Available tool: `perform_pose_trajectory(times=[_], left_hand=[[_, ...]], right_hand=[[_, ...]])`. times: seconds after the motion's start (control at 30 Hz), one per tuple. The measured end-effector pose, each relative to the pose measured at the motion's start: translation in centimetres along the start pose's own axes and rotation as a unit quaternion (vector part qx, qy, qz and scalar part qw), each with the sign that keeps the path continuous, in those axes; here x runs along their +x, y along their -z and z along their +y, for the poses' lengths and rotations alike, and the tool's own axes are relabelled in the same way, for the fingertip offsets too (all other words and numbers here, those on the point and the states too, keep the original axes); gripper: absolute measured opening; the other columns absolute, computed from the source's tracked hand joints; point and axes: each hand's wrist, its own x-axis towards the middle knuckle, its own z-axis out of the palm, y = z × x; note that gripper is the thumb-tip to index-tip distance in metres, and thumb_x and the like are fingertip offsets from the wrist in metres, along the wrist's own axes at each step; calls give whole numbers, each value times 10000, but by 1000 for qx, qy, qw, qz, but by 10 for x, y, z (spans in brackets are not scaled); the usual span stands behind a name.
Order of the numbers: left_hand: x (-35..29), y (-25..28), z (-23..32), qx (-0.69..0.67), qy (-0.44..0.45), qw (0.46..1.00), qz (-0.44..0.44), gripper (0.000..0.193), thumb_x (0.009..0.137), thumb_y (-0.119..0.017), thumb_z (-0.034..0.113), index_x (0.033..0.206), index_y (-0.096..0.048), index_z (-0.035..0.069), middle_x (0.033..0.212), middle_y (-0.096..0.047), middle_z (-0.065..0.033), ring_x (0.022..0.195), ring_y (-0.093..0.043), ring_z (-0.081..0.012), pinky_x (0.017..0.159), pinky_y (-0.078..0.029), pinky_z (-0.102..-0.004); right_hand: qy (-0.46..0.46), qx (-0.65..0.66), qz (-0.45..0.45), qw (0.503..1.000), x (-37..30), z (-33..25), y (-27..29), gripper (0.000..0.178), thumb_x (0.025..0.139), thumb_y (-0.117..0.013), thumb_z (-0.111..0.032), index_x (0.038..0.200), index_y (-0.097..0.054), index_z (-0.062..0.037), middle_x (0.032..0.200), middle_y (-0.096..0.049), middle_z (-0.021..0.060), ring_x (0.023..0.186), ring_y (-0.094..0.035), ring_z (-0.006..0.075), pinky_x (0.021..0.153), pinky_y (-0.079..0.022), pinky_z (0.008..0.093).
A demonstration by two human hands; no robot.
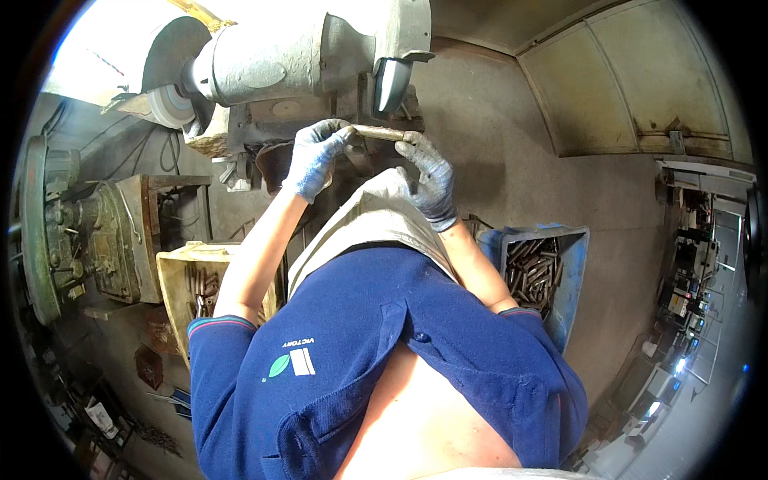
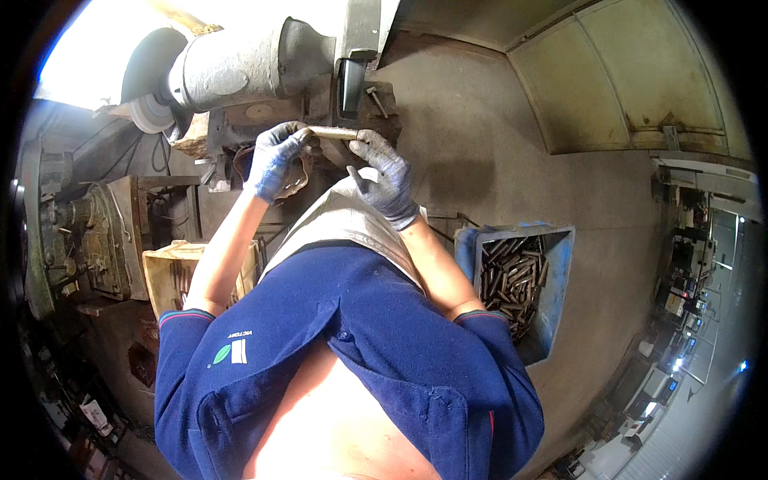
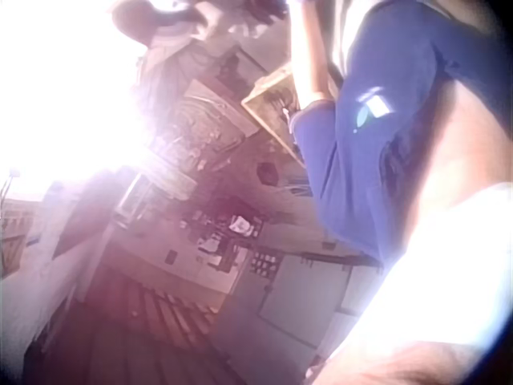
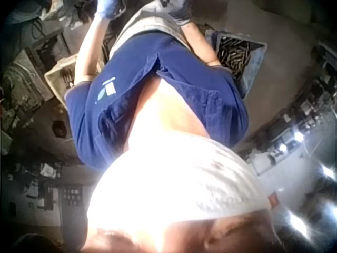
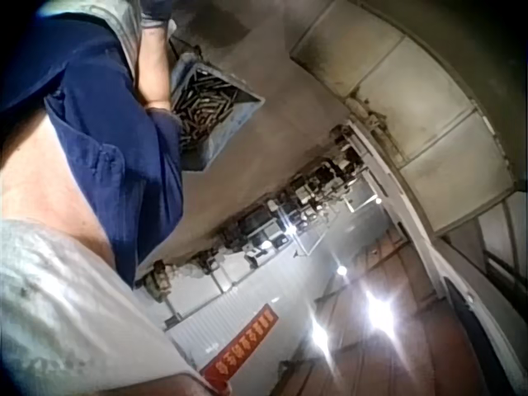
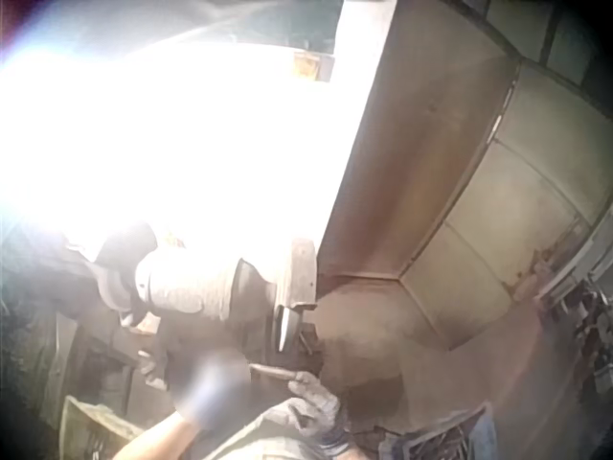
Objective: The person picks up a metal part from a tray and holds it against a rotating grinding wheel. They turn the part to smooth different sides before placing it into another tray, repeating this for the other metal parts.
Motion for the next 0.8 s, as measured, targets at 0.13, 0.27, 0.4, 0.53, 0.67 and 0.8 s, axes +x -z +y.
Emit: perform_pose_trajectory(times=[0.13,0.27,0.4,0.53,0.67,0.8], left_hand=[[13,4,-16,41,-49,998,9,98,854,-629,67,892,-634,-23,788,-663,-62,669,-614,-106,605,-481,-210],[19,3,-24,78,-78,994,27,106,845,-633,38,923,-639,-34,817,-670,-71,720,-626,-108,636,-494,-219],[32,-4,-41,72,-91,992,53,139,810,-664,14,945,-674,-19,817,-669,-38,703,-576,-71,642,-467,-200],[45,-9,-51,7,-20,999,50,102,821,-661,38,909,-676,-10,789,-654,-16,668,-544,-62,596,-435,-197],[49,-9,-58,4,2,999,41,91,825,-649,26,904,-674,-11,788,-658,-20,673,-556,-65,603,-445,-203],[49,-20,-59,41,1,997,66,109,845,-619,21,937,-657,-26,825,-666,-52,689,-595,-92,637,-484,-218]], right_hand=[[-75,95,20,992,-2,9,-2,233,785,-630,27,1012,-666,-8,1120,-609,124,991,-622,220,841,-503,312],[-157,251,52,954,-4,23,-9,228,808,-613,42,1023,-668,-12,1116,-607,122,968,-626,193,825,-508,290],[-233,319,79,915,-2,38,-10,223,797,-641,28,1014,-673,-16,1111,-611,125,971,-622,185,834,-503,272],[-91,24,8,996,-1,55,3,266,752,-689,22,1015,-672,-6,1106,-620,136,1082,-575,216,933,-452,295],[-106,15,17,994,1,49,6,236,800,-616,36,1018,-679,-30,1106,-635,118,1101,-569,222,955,-433,309],[-133,15,8,991,1,61,7,227,777,-665,-3,1002,-682,-23,1066,-650,124,1078,-580,215,932,-449,309]])
